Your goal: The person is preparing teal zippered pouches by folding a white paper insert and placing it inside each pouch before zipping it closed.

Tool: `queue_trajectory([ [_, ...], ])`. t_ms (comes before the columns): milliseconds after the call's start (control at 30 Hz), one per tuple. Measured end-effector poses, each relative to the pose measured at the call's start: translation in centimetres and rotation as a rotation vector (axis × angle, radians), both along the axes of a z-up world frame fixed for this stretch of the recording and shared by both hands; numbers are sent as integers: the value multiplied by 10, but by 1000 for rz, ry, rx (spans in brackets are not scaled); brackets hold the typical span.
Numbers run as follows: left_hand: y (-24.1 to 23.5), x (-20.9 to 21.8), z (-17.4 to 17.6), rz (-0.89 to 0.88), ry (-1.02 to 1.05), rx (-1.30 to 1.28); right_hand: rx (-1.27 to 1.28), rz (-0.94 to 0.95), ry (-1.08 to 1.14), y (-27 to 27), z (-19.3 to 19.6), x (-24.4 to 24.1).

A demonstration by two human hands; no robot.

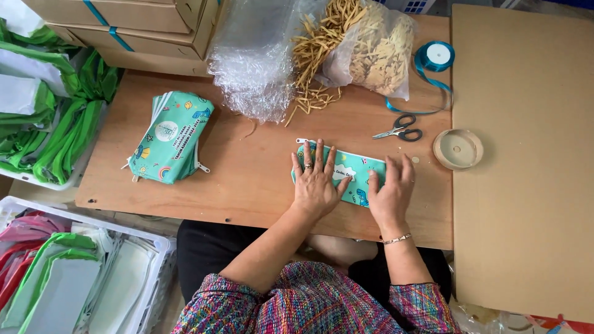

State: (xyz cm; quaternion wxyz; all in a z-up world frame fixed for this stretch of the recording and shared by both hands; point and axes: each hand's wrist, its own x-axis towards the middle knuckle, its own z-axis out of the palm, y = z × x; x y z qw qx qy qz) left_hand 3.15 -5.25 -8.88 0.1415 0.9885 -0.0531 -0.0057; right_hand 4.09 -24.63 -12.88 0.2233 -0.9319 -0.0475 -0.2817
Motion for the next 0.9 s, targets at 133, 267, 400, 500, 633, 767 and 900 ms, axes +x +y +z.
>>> queue_trajectory([
  [133,1,-2,-1,-5,-16,1,-106,11,-16,-30,-21,16],
  [267,1,0,-6,3,-28,-12,-51,132,152,-46,-24,40],
  [400,1,-1,-6,4,-22,1,-16,113,302,-43,-14,52],
  [500,2,-1,-3,-7,-21,-18,-159,-57,381,-31,-16,57],
  [633,3,-2,0,-6,-22,-22,-183,-41,195,-24,-22,55],
  [767,3,-1,0,-9,-10,-10,-296,-37,-71,-22,-29,64],
  [900,1,1,-3,-7,10,12,-325,-63,-65,21,19,35],
])
